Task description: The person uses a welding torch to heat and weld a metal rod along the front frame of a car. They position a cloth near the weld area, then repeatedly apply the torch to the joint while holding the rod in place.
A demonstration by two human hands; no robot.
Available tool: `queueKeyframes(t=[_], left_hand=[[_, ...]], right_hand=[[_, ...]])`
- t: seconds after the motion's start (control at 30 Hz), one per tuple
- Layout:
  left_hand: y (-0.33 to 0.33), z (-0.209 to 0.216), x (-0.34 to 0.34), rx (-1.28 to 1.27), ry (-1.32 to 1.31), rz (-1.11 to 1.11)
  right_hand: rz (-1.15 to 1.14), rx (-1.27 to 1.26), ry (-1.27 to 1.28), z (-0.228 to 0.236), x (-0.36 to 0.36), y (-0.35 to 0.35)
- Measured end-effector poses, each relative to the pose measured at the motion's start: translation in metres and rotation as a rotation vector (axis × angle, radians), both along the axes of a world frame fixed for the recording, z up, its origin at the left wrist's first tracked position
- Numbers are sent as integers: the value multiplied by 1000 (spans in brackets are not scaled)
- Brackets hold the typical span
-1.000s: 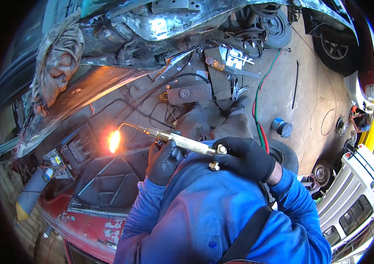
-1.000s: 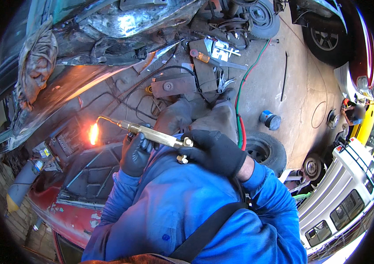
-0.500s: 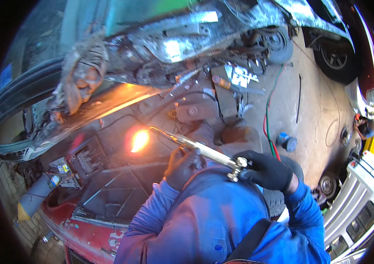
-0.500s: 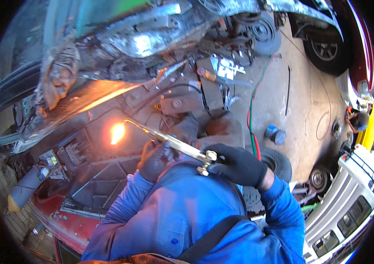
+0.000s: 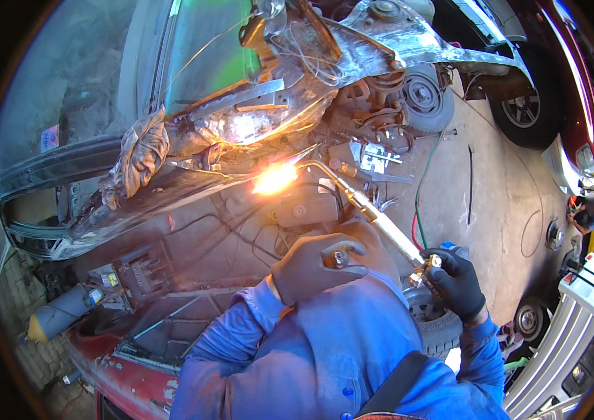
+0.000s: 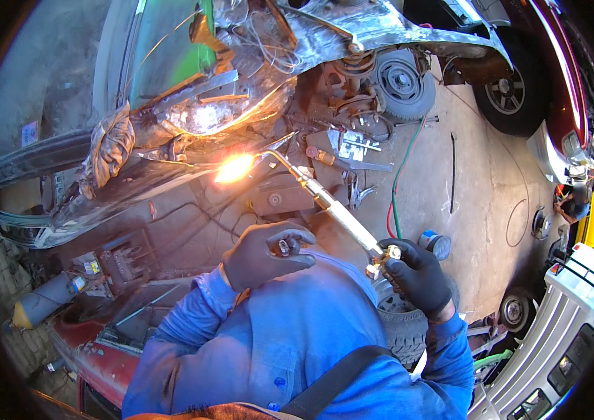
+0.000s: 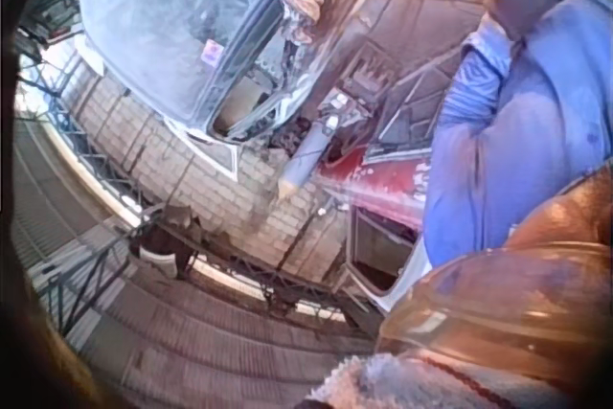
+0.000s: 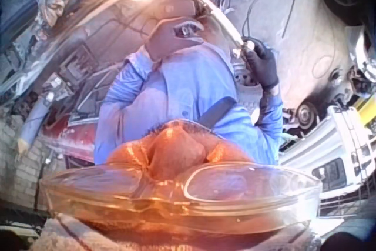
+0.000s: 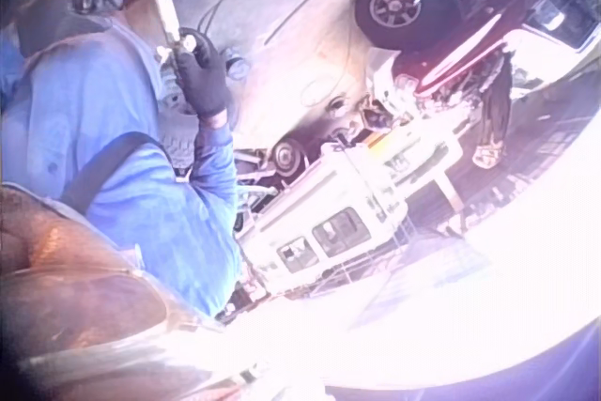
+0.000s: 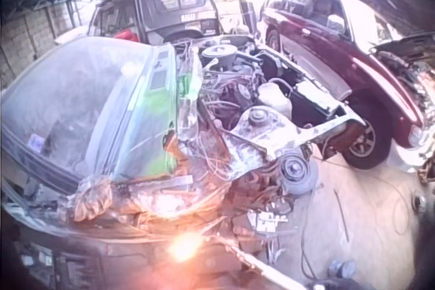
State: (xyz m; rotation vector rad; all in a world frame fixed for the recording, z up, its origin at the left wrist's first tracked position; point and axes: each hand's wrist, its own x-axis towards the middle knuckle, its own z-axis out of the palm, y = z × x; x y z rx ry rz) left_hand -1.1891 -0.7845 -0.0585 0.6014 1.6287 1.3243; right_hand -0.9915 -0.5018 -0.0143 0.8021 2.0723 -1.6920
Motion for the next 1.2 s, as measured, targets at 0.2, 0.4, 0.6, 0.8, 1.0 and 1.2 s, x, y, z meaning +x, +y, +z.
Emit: queueKeyframes(t=[0.2,0.4,0.6,0.8,1.0,1.2], left_hand=[[70,10,-1,99,303,241],[116,-13,-78,39,392,453],[217,-14,-185,-143,876,427],[277,-20,-243,-569,1026,332],[274,-30,-227,-680,1098,333],[237,-31,-214,-221,1325,590]], right_hand=[[-153,60,51,-8,39,64],[-486,53,144,3,77,90],[-727,52,320,21,78,71],[-761,111,381,20,73,65],[-794,55,369,13,74,78],[-768,53,394,9,68,99]])
